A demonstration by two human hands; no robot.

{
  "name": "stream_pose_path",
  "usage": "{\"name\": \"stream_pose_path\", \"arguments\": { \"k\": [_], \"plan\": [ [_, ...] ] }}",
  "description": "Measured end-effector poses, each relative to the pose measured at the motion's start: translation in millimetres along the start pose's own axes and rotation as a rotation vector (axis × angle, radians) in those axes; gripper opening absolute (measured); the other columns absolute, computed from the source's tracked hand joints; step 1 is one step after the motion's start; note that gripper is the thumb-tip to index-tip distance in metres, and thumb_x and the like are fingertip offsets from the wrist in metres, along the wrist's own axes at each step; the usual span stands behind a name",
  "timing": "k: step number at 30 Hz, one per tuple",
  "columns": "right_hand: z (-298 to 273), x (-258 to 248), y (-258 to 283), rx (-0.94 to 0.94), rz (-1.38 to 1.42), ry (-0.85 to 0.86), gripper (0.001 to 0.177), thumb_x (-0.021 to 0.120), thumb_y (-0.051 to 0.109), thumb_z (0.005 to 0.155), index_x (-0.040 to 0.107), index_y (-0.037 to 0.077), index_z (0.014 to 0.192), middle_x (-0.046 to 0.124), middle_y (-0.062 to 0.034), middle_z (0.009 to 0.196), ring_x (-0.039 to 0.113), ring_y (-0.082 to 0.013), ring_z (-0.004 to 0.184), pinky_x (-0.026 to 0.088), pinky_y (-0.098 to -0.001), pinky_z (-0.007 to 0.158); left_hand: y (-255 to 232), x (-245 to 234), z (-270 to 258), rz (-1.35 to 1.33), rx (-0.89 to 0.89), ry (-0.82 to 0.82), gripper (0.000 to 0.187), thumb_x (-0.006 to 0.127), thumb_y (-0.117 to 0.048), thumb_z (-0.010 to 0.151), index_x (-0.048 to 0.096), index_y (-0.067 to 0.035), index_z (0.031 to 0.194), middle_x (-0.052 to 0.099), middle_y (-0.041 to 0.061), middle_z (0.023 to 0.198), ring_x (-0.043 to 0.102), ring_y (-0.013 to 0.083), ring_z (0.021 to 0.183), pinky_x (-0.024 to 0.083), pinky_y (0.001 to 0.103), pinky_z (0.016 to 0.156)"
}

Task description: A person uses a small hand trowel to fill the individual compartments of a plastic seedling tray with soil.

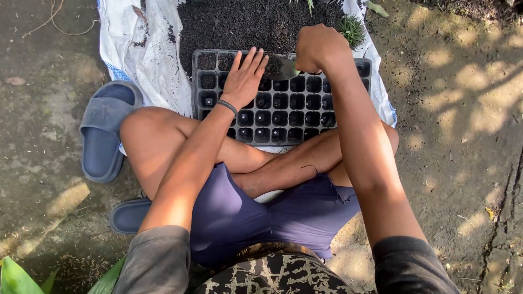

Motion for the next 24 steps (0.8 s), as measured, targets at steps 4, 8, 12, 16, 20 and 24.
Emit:
{"name": "stream_pose_path", "arguments": {
  "k": [4,8,12,16,20,24],
  "plan": [
    [-3,-5,-1,-0.018,-0.007,0.023,0.025,0.058,-0.007,0.060,0.077,-0.006,0.076,0.073,-0.0221,0.075,0.069,-0.0396,0.059,0.059,-0.0485,0.058,-8,-29,-3,-0.063,-0.020,-0.069,0.069,0.053,0.009,0.089,0.038,0.001,0.156,0.030,0.016,0.166,0.018,0.0293,0.154,0.013,0.050,0.125],
    [2,5,-7,-0.004,-0.021,0.012,0.023,0.059,-0.007,0.065,0.078,-0.006,0.079,0.074,-0.0203,0.074,0.072,-0.0355,0.059,0.061,-0.0480,0.058,-19,-23,-11,-0.188,0.067,0.016,0.076,0.050,0.008,0.085,0.034,-0.004,0.158,0.031,0.013,0.166,0.026,0.0266,0.154,0.021,0.049,0.125],
    [-3,8,-8,-0.030,-0.016,-0.082,0.021,0.066,-0.001,0.068,0.078,-0.005,0.084,0.075,-0.0222,0.078,0.074,-0.0417,0.063,0.061,-0.0514,0.058,-6,-9,-7,-0.075,-0.013,0.040,0.062,0.045,0.000,0.094,0.038,0.001,0.156,0.034,0.014,0.165,0.022,0.0272,0.154,0.013,0.052,0.125],
    [-26,-2,-19,0.027,-0.035,-0.093,0.020,0.069,0.000,0.069,0.078,-0.005,0.086,0.074,-0.0206,0.076,0.072,-0.0408,0.060,0.060,-0.0504,0.057,-2,-14,-6,-0.112,0.002,-0.055,0.062,0.050,0.002,0.090,0.044,0.002,0.152,0.041,0.017,0.161,0.034,0.0260,0.151,0.023,0.043,0.123],
    [-50,-1,-36,0.153,0.006,-0.055,0.022,0.069,0.001,0.073,0.080,-0.002,0.093,0.074,-0.0200,0.078,0.072,-0.0411,0.062,0.060,-0.0504,0.059,-11,-3,-9,-0.130,-0.013,0.151,0.069,0.042,0.003,0.089,0.031,0.003,0.157,0.031,0.021,0.165,0.024,0.0290,0.154,0.014,0.044,0.127],
    [-64,24,-60,0.210,0.198,-0.155,0.025,0.078,0.019,0.083,0.083,0.024,0.107,0.077,-0.0134,0.087,0.072,-0.0403,0.072,0.059,-0.0522,0.069,-17,-2,-1,-0.120,0.027,0.168,0.081,0.048,0.008,0.082,0.025,0.002,0.159,0.029,0.022,0.165,0.024,0.0306,0.154,0.012,0.045,0.127]
  ]
}}
Point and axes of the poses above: each hand's wrist, its own z-axis towards the middle knuckle, its own x-axis out of the palm, y = z × x, the point moved 2 cm from there along z, towards the middle knuckle
